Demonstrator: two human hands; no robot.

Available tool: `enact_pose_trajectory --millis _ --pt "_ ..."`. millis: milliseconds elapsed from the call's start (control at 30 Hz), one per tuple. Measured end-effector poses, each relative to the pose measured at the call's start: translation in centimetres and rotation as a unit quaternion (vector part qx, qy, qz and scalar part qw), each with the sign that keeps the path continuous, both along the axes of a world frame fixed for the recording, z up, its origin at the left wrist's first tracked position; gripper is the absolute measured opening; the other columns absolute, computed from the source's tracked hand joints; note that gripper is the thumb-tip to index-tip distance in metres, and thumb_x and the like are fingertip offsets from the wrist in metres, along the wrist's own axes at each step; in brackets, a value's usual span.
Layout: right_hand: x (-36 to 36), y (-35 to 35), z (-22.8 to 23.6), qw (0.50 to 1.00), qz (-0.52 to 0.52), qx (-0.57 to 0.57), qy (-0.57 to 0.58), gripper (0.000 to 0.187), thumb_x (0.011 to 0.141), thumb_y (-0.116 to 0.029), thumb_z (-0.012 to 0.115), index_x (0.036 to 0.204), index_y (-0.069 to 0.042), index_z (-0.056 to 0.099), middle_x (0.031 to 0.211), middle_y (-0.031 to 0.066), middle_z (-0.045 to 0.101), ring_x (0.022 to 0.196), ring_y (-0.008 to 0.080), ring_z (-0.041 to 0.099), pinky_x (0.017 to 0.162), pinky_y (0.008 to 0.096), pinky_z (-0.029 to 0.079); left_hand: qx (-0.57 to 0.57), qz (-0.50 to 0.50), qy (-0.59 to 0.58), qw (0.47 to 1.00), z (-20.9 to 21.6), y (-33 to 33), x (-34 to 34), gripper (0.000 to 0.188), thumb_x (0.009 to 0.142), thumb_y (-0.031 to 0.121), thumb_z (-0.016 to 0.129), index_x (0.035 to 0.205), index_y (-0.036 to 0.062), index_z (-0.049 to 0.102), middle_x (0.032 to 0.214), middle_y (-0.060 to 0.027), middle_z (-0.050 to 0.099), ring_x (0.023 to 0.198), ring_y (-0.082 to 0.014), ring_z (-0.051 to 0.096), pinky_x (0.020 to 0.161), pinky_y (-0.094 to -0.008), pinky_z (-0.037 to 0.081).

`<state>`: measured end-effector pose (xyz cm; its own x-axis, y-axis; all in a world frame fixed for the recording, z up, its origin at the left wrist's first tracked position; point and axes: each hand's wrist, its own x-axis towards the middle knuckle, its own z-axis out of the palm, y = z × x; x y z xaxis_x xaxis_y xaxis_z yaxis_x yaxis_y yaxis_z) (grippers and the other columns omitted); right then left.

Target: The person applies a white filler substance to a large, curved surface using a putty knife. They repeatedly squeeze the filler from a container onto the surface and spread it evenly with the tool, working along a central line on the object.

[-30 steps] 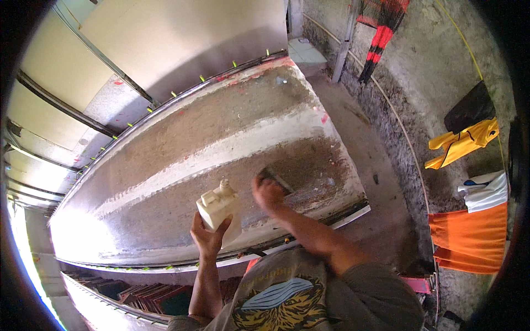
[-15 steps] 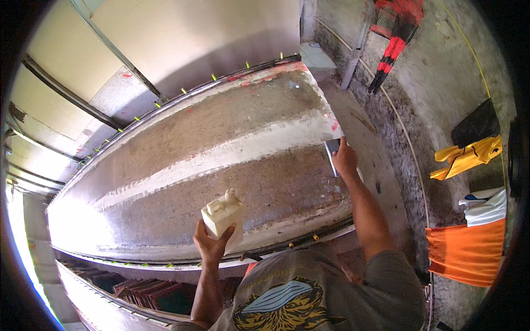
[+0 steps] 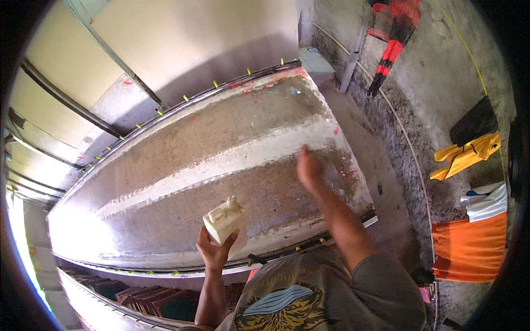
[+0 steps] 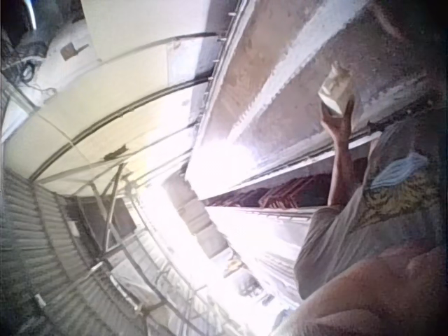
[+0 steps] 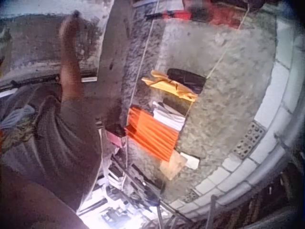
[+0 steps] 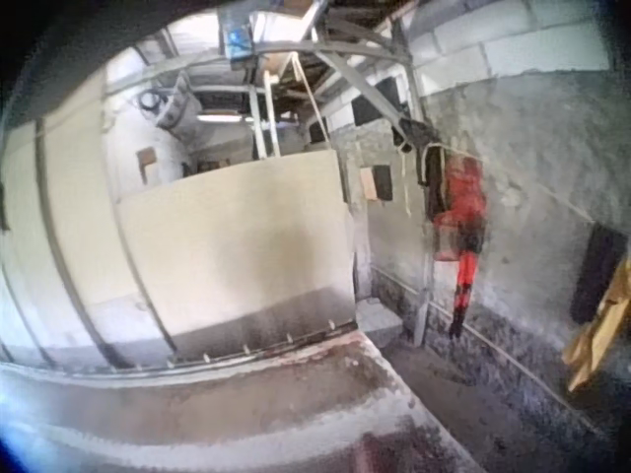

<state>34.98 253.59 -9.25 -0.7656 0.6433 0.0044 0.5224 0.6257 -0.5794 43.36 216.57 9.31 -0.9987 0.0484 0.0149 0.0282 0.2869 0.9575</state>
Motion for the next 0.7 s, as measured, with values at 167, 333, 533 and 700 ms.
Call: enact_pose_trajectory --millis 167,333,533,700 --pt "3.2 -1.7 0.3 0.954 0.104 0.253 -0.123 0.034 0.098 -0.017 0.053 0.125 0.003 0.050 0.081 0.0233 0.066 0.074 0.0371 0.071 0.060 0.0492 0.056 -0.054 -0.009 -0.002 0.999 -1.3 -1.1 -0.1 0.058 0.069 0.023 0.093 0.112 -0.0027 0.065 0.101 -0.0122 0.072 0.093 -0.0190 0.067 0.084 -0.0352 0.054" --pt "3.6 -11.6 6.8 0.943 0.312 0.069 -0.088 0.041 0.091 -0.015 0.062 0.128 -0.002 0.050 0.092 0.0250 0.069 0.081 0.0382 0.072 0.066 0.0524 0.057 -0.056 0.009 -0.014 0.998 -2.7 -2.3 0.0 0.059 0.069 0.026 0.093 0.112 -0.0028 0.065 0.100 -0.0122 0.072 0.091 -0.0193 0.068 0.083 -0.0356 0.054" --pt "6.5 -7.6 4.8 0.909 0.389 -0.058 -0.138 0.061 0.078 -0.018 0.075 0.132 -0.005 0.049 0.106 0.0265 0.070 0.098 0.0440 0.068 0.086 0.0545 0.053 -0.100 0.012 -0.023 0.995 -2.2 -2.0 -0.2 0.062 0.067 0.030 0.094 0.112 -0.0029 0.065 0.098 -0.0127 0.073 0.089 -0.0194 0.068 0.081 -0.0361 0.054" --pt "0.9 0.7 0.8 0.948 0.304 -0.066 -0.061 0.074 0.073 -0.022 0.081 0.137 -0.006 0.048 0.112 0.0264 0.069 0.105 0.0449 0.066 0.088 0.0520 0.053 -0.084 0.032 -0.006 0.996 -2.9 -0.8 0.7 0.061 0.068 0.030 0.094 0.111 -0.0027 0.066 0.099 -0.0129 0.073 0.090 -0.0192 0.068 0.081 -0.0360 0.054"
